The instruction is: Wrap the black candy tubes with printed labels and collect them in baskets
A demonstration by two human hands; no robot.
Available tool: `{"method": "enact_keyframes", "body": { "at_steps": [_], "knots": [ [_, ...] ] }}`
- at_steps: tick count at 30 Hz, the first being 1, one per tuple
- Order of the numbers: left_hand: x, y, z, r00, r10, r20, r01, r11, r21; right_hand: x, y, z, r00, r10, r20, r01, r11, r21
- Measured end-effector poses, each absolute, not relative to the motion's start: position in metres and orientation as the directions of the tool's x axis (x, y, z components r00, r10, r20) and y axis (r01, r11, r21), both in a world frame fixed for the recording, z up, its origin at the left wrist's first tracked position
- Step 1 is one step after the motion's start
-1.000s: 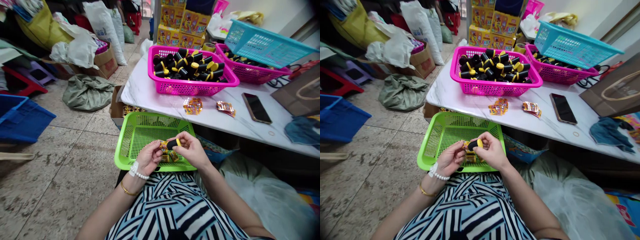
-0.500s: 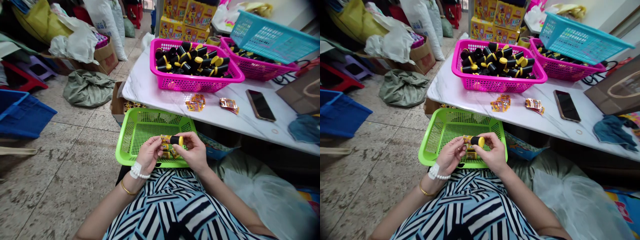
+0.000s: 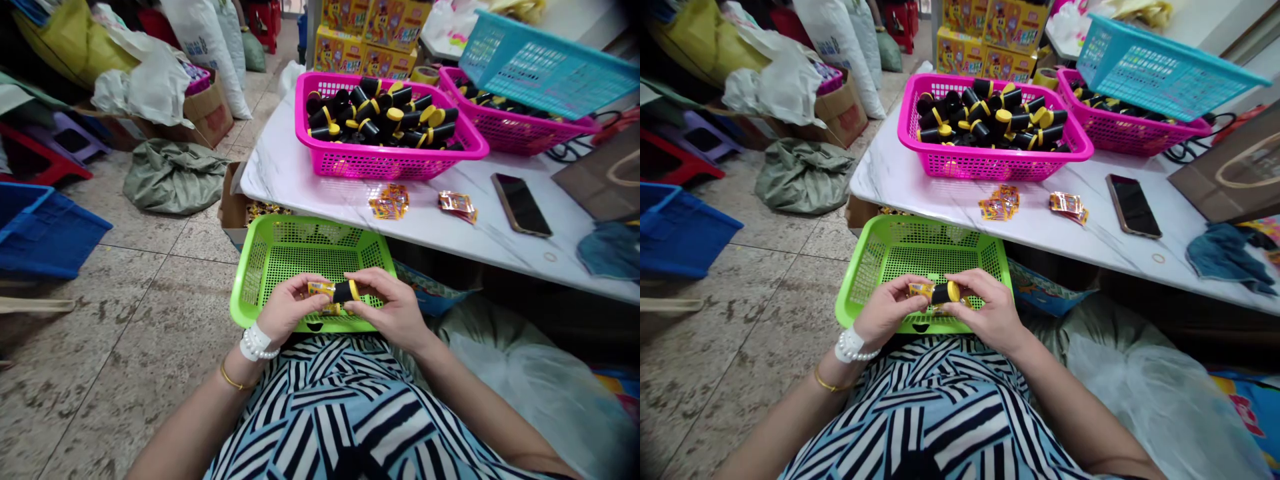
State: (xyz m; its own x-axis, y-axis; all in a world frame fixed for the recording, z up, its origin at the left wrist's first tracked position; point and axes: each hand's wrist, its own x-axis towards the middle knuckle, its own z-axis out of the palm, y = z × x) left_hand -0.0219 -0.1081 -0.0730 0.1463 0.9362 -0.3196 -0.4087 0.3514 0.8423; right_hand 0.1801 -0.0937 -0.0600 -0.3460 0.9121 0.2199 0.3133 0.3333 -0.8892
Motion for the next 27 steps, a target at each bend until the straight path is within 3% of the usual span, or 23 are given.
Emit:
{"method": "enact_keyframes", "body": {
  "at_steps": [10, 17, 22, 27],
  "knots": [
    [-0.013, -0.110, -0.078, 0.198, 0.927, -0.320, -0.430, 0.375, 0.821, 0.173, -0.104, -0.078, -0.158, 0.955, 0.252, 0.195, 0.280, -0.940],
    [-0.012, -0.108, -0.080, 0.243, 0.924, -0.295, -0.332, 0.365, 0.870, 0.173, -0.095, -0.069, -0.418, 0.845, 0.332, 0.338, 0.484, -0.807],
    [-0.007, -0.097, -0.079, 0.230, 0.939, -0.255, -0.203, 0.303, 0.931, 0.176, -0.093, -0.066, -0.390, 0.862, 0.324, 0.366, 0.468, -0.804],
    [-0.009, -0.101, -0.081, 0.364, 0.865, -0.346, -0.247, 0.448, 0.859, 0.184, -0.095, -0.072, -0.378, 0.883, 0.279, 0.361, 0.418, -0.834]
  ]
}}
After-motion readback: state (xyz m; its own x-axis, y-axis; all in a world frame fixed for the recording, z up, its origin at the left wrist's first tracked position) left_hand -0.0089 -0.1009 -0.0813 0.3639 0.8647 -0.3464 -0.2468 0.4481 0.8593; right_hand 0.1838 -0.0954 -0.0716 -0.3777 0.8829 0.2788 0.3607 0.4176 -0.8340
